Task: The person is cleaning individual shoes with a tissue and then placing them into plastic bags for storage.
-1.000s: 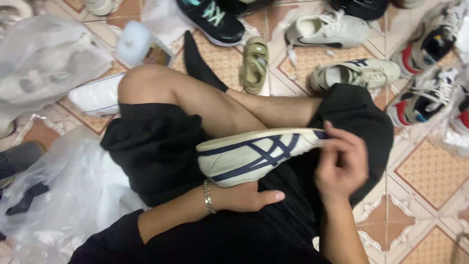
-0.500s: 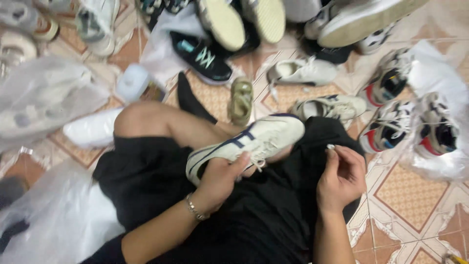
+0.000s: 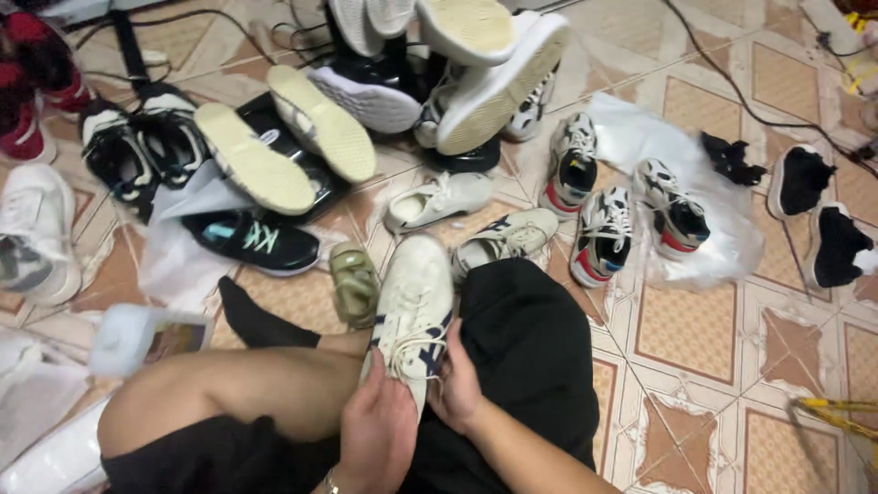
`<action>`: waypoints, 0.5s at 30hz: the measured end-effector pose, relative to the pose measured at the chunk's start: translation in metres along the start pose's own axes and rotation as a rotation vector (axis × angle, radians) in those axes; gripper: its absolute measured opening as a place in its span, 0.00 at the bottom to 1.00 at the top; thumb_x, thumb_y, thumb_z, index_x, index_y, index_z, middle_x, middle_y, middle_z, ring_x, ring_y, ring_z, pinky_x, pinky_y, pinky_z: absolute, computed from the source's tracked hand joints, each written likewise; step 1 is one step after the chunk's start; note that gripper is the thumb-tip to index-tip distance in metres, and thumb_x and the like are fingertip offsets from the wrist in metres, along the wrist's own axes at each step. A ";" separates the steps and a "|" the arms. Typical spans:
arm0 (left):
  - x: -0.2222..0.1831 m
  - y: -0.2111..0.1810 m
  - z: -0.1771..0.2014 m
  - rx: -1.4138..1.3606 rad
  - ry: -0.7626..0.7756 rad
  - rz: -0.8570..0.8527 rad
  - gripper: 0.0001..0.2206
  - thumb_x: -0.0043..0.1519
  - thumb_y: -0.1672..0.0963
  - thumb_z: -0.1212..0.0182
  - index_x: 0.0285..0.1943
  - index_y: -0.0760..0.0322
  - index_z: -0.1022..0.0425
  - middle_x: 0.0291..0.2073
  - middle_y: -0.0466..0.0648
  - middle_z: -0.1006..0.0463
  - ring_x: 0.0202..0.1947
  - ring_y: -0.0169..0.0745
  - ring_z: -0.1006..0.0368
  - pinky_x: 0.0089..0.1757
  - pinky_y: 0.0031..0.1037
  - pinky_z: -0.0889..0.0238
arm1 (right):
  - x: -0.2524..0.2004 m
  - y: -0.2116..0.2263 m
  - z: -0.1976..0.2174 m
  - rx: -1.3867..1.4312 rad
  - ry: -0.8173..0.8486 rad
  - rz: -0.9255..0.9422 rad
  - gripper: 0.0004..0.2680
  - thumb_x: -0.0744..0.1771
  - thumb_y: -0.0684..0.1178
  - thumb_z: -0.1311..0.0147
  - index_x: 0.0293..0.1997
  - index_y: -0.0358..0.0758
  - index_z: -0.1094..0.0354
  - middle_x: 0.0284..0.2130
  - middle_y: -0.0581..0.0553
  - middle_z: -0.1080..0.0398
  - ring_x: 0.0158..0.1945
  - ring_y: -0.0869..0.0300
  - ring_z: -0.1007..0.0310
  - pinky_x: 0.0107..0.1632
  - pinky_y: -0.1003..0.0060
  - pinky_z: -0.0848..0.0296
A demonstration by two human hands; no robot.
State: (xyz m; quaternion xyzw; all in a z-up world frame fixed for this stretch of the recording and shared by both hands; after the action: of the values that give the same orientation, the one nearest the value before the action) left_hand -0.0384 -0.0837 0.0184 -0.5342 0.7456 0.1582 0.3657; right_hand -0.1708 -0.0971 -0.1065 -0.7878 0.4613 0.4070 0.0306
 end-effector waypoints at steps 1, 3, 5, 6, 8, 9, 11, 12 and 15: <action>0.015 0.012 0.033 0.104 0.040 -0.034 0.33 0.78 0.55 0.56 0.93 0.79 0.32 0.86 0.66 0.23 0.81 0.60 0.29 0.78 0.47 0.43 | 0.004 -0.003 0.007 -0.100 -0.078 -0.006 0.36 0.74 0.76 0.59 0.94 0.44 0.40 0.86 0.36 0.29 0.83 0.41 0.28 0.83 0.46 0.31; 0.028 0.020 0.091 0.182 0.046 -0.115 0.33 0.74 0.58 0.50 0.92 0.77 0.30 0.84 0.66 0.20 0.79 0.61 0.27 0.76 0.46 0.40 | 0.007 -0.005 0.016 -0.228 -0.124 -0.059 0.33 0.75 0.70 0.58 0.98 0.56 0.47 0.92 0.43 0.34 0.89 0.46 0.32 0.84 0.50 0.35; 0.016 0.023 0.138 0.735 0.308 0.064 0.40 0.73 0.59 0.24 0.97 0.62 0.35 0.63 0.43 0.16 0.56 0.28 0.23 0.58 0.20 0.30 | 0.010 -0.001 0.024 -0.450 -0.303 -0.087 0.29 0.77 0.60 0.59 0.94 0.43 0.34 0.87 0.40 0.26 0.86 0.45 0.27 0.84 0.50 0.34; -0.002 0.007 0.126 0.704 0.246 0.001 0.40 0.73 0.59 0.24 0.97 0.62 0.35 0.63 0.43 0.16 0.56 0.28 0.23 0.58 0.20 0.30 | 0.009 -0.006 0.028 -0.494 -0.250 -0.150 0.29 0.77 0.60 0.59 0.94 0.43 0.34 0.87 0.40 0.26 0.86 0.45 0.27 0.84 0.50 0.34; -0.041 -0.028 0.094 1.077 0.402 -0.122 0.32 0.76 0.57 0.29 0.91 0.70 0.28 0.69 0.50 0.14 0.62 0.31 0.19 0.63 0.25 0.22 | 0.018 -0.005 0.027 -0.426 -0.249 -0.128 0.27 0.79 0.65 0.57 0.81 0.35 0.24 0.67 0.30 0.18 0.60 0.41 0.22 0.64 0.46 0.28; -0.051 -0.053 0.087 1.057 0.338 -0.181 0.32 0.76 0.57 0.29 0.91 0.70 0.28 0.69 0.50 0.14 0.62 0.31 0.19 0.63 0.25 0.22 | 0.025 -0.009 0.031 -0.467 -0.194 -0.179 0.27 0.79 0.65 0.57 0.81 0.35 0.24 0.67 0.30 0.18 0.60 0.41 0.22 0.64 0.46 0.28; -0.076 -0.100 0.075 1.332 0.317 -0.501 0.21 0.78 0.59 0.31 0.81 0.64 0.13 0.45 0.40 0.07 0.32 0.24 0.30 0.35 0.21 0.32 | 0.042 -0.012 0.046 -0.697 -0.259 -0.179 0.30 0.82 0.67 0.67 0.92 0.32 0.37 0.83 0.28 0.28 0.78 0.37 0.28 0.79 0.44 0.34; -0.082 -0.124 0.083 1.312 0.254 -0.544 0.21 0.78 0.59 0.31 0.81 0.64 0.13 0.45 0.40 0.07 0.32 0.24 0.30 0.35 0.21 0.32 | 0.102 -0.014 0.087 -0.741 -0.211 -0.213 0.30 0.82 0.67 0.67 0.92 0.32 0.37 0.83 0.28 0.28 0.78 0.37 0.28 0.79 0.44 0.34; -0.093 -0.205 0.143 1.276 -0.478 -0.845 0.16 0.69 0.51 0.21 0.58 0.63 0.03 0.41 0.61 0.04 0.47 0.64 0.05 0.44 0.50 0.16 | 0.207 -0.004 0.246 -1.061 -0.217 0.116 0.27 0.84 0.68 0.49 0.81 0.26 0.28 0.68 0.24 0.24 0.65 0.35 0.22 0.67 0.44 0.28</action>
State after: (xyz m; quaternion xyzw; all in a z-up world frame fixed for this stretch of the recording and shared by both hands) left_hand 0.2171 -0.0083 0.0195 -0.4111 0.3283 -0.3403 0.7794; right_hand -0.2681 -0.1357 -0.4112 -0.6218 0.2292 0.6641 -0.3462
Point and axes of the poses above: each hand's wrist, its own x-axis towards the middle knuckle, its own z-axis out of the back of the hand, y = z × x, the point moved 1 cm from there along x, towards the middle knuckle
